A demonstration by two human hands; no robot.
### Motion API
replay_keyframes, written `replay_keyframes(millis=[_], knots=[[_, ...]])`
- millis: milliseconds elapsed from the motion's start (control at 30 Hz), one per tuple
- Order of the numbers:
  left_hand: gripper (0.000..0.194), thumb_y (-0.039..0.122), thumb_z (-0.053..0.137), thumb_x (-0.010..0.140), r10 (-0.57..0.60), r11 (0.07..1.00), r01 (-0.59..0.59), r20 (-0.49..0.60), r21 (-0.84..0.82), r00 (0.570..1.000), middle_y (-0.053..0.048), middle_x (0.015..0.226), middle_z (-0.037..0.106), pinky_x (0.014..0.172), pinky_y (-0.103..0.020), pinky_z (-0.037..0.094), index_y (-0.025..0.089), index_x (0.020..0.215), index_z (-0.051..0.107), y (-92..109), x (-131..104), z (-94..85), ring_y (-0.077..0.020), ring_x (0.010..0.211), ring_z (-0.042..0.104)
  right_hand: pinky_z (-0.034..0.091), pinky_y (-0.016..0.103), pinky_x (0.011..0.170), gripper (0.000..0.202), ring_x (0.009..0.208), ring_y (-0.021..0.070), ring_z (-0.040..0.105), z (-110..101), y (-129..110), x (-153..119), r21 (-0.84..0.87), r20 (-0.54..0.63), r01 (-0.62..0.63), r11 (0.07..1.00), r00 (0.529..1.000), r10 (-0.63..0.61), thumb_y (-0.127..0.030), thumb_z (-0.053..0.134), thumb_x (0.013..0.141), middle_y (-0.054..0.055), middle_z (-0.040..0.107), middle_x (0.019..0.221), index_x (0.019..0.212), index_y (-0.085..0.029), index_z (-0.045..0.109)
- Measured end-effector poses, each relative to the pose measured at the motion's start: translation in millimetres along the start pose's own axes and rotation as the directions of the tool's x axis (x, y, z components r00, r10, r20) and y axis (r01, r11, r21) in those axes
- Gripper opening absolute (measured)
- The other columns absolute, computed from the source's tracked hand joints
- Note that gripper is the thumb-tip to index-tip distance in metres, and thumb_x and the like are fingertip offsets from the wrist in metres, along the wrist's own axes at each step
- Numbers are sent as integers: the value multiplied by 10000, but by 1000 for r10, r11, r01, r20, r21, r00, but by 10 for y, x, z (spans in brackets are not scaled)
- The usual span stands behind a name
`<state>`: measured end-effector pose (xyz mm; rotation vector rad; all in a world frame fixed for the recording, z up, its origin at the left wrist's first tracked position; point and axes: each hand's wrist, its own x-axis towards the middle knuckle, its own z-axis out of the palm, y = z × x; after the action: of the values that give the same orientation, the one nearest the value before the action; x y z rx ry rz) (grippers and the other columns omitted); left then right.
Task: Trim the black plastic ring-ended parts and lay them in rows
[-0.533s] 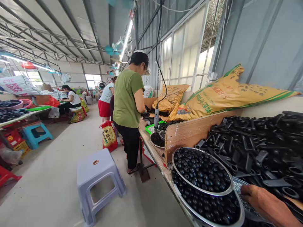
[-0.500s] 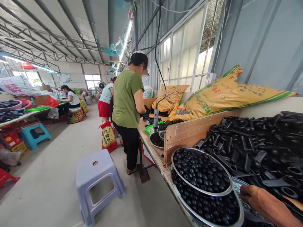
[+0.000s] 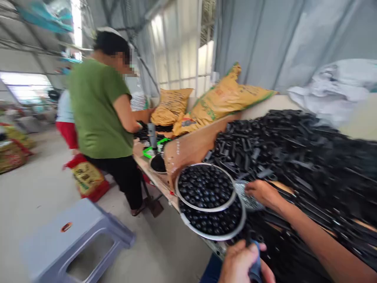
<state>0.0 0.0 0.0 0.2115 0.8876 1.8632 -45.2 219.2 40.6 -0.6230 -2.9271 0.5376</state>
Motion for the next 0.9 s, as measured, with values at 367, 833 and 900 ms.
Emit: replay_keyframes(millis=[367,833,900], knots=[[276,318,444,849,-20,999,19,-25,-44,999,-46,657,591,412,-192,375,95,1000,503,42,-70,181,-120,529,539,407,192,552,189,584,109,511,-285,-37,-821,451,-77,-49,891,993,94,-228,477,747,9,577,637,762,-114,626],[163,228,511,827,-285,957,288,77,-30,955,-118,887,640,792,-348,491,96,889,584,-628,-161,930,-225,947,586,396,233,641,223,703,134,490,51,135,-2808,1,-659,25,1000,752,-18,-85,394,851,63,559,752,776,-124,601],[160,220,513,825,-325,945,326,102,1,940,-112,889,641,810,-341,484,94,881,594,-773,-188,1036,-215,945,585,388,243,618,243,681,140,479,80,190,-2975,-60,-712,-40,997,702,-15,-66,375,841,68,554,733,777,-119,603]])
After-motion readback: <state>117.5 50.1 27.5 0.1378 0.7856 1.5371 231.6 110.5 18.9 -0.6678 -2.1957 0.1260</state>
